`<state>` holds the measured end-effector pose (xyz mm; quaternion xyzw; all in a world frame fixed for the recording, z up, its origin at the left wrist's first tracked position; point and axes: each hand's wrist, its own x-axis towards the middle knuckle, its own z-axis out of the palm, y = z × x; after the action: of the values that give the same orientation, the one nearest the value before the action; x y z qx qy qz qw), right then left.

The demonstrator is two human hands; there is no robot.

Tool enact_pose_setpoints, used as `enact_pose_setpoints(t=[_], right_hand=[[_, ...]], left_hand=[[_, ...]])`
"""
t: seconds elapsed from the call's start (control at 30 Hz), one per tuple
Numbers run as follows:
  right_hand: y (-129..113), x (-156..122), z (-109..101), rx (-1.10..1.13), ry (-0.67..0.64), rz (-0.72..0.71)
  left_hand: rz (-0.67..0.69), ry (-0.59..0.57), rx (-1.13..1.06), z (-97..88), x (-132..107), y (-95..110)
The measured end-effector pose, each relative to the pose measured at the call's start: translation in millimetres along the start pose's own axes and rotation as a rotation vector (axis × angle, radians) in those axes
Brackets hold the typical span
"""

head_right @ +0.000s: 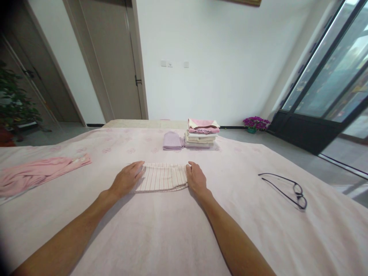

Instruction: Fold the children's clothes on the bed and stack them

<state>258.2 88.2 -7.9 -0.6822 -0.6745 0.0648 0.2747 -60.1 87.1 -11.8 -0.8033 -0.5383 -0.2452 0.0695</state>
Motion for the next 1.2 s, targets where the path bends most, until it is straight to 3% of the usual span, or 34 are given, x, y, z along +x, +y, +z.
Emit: enact_pose_setpoints(t=[0.07, 0.17, 0.33, 0.47, 0.7, 1.0, 1.2], right_hand=[[-1.4, -3.5, 0.6, -0.075, 0.054, -0.104], [-12.5, -10.7, -2.5, -0.17, 0.066, -0.331], [-44.5, -16.3, -3.7, -0.278, -0.037, -0.559], [-63.6, -10.7, 9.6, -0.303, -0.122, -0.671], [-58.4, -0.5, 34.0, -0.339, -0.258, -0.595], [-58.1, -1.6, 35.9, -0.326, -0.274, -0.574], [-62.7, -1.7, 33.4, -0.342, -0.269, -0.553]], left_hand=[[0.098, -0.069, -0.056, 7.9, 0.6, 6.8], [0.114, -0.176, -0.015, 17.0, -0.5, 11.4], [0.086, -0.276, 0.058, 19.4, -1.6, 13.8], [0.073, -0.316, 0.09, 17.3, 0.0, 14.9], [0.013, -0.329, 0.088, 20.2, 1.2, 4.3], [-0.272, -0.316, 0.121, 16.0, -7.5, -15.8], [-0.451, -0.278, 0.188, -2.1, -14.5, -26.1]])
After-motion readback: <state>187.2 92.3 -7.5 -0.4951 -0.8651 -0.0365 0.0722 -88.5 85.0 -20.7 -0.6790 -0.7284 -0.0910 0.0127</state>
